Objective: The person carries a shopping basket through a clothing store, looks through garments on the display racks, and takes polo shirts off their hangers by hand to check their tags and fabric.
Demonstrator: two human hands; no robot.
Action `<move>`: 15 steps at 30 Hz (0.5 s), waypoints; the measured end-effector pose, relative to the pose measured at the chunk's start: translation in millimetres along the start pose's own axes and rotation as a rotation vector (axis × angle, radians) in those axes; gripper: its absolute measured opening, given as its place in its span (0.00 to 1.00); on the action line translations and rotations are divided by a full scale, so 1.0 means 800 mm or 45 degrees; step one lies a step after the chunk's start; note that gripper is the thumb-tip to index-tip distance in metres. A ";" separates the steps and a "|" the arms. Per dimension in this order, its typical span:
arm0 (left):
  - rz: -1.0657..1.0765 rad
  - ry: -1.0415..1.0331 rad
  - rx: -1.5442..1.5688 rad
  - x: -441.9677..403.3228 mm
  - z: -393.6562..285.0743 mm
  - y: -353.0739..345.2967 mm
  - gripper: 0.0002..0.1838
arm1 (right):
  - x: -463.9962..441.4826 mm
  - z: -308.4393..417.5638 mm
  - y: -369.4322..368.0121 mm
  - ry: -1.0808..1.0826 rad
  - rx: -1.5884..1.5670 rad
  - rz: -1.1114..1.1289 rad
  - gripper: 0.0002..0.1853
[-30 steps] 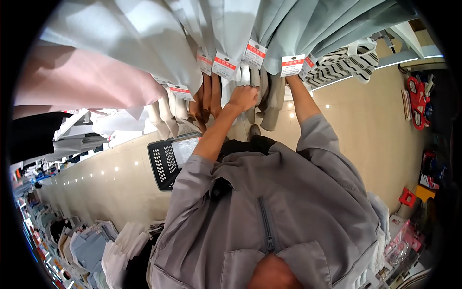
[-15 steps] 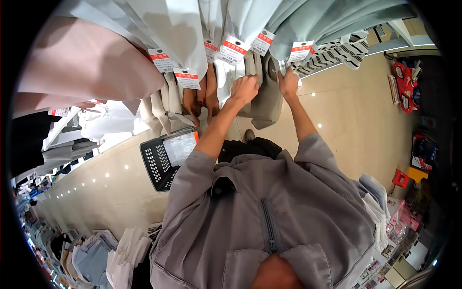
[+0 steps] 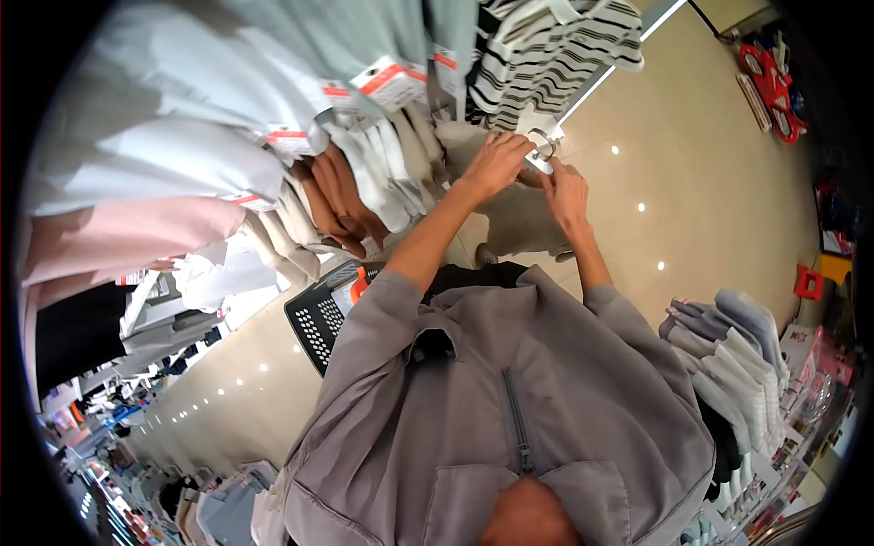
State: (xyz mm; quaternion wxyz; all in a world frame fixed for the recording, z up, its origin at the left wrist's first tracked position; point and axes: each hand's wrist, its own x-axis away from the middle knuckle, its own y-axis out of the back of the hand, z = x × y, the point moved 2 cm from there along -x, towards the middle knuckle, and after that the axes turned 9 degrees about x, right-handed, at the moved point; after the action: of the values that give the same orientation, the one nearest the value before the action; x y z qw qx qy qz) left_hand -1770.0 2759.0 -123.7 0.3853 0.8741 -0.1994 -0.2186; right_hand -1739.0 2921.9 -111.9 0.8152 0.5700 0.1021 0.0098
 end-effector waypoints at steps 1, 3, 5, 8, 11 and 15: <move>-0.100 -0.083 -0.003 -0.010 -0.009 -0.007 0.20 | 0.001 -0.008 0.015 0.062 -0.004 -0.058 0.12; -0.057 -0.073 0.023 -0.025 -0.025 -0.016 0.19 | 0.004 -0.023 0.035 0.124 -0.014 -0.108 0.11; -0.093 -0.091 0.089 -0.034 -0.038 -0.023 0.16 | 0.003 -0.033 0.056 0.184 -0.020 -0.162 0.13; -0.232 -0.052 0.223 -0.031 -0.055 -0.028 0.16 | -0.003 -0.043 0.069 0.307 -0.061 -0.149 0.15; -0.341 0.019 0.324 -0.024 -0.072 -0.014 0.16 | -0.001 -0.037 0.083 0.387 -0.133 -0.094 0.15; -0.436 0.116 0.346 -0.018 -0.093 0.021 0.17 | -0.016 -0.022 0.119 0.516 -0.279 -0.193 0.15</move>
State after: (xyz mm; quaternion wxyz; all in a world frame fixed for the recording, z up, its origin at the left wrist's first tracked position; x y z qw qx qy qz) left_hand -1745.3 2799.6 -62.7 0.2299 0.9480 -0.0579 -0.2121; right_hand -1744.8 2969.5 -26.9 0.8335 0.4551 0.3043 0.0739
